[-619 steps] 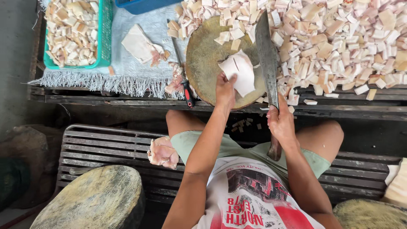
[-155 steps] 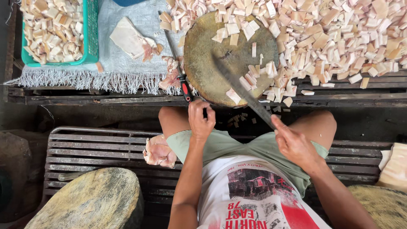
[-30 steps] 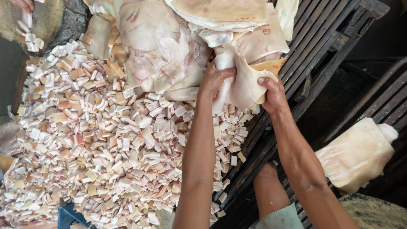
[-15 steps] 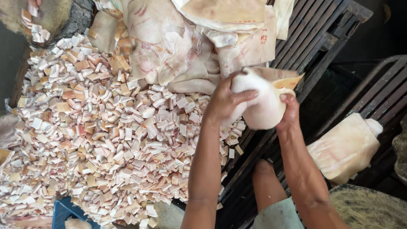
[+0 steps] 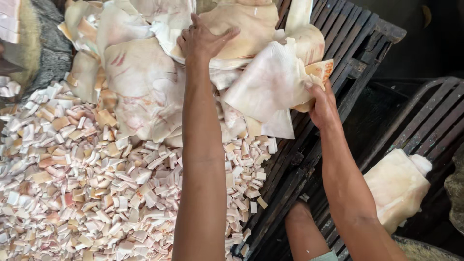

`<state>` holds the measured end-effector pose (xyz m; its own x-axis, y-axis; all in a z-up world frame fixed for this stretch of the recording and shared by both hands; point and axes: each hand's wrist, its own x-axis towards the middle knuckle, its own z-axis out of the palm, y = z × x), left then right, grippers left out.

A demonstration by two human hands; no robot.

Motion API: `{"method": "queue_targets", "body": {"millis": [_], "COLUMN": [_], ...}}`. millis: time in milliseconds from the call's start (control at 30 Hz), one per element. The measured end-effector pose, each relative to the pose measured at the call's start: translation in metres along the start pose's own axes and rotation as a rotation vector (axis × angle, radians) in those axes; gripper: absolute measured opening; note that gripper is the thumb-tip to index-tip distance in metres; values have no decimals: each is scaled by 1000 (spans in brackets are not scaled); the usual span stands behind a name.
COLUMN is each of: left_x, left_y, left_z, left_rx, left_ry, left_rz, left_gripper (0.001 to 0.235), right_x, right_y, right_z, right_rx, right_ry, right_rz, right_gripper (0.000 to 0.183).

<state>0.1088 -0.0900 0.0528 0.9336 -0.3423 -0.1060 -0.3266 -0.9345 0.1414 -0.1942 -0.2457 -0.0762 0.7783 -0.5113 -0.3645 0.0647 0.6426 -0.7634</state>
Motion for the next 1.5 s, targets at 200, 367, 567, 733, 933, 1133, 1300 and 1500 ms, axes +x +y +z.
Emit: {"method": "queue_targets", "body": {"millis": [200, 367, 567, 733, 933, 1133, 1300, 1500], "left_x": [30, 12, -42, -108, -166, -246, -281, -320], "left_y": [-5, -9, -5, 1, 9, 2, -9, -19], "left_z": [6, 16, 32, 46, 49, 72, 79, 58], "left_rx": [-480, -451, -785, -1019, -1136, -1452, -1418, -1524], "left_ry": [-415, -514, -688, -694, -777, -678, -610, -448], "left_rz": [41, 85, 116, 322, 231, 295, 414, 367], "left_gripper": [109, 105, 114, 117, 116, 119, 112, 114], "right_x": [9, 15, 6, -20, -50, -88, -109, -128], "right_y": [21, 46, 72, 88, 93, 93, 87, 74], "right_z": [-20, -18, -36, -50, -66, -85, -77, -48], "right_rx": [164, 226, 380, 354, 419, 431, 508, 521], "right_ry": [-101, -100, -213, -195, -163, -191, -254, -381], "right_rz": [184, 253, 261, 230, 188, 178, 160, 220], "right_gripper": [80, 89, 91, 88, 89, 87, 83, 87]}}
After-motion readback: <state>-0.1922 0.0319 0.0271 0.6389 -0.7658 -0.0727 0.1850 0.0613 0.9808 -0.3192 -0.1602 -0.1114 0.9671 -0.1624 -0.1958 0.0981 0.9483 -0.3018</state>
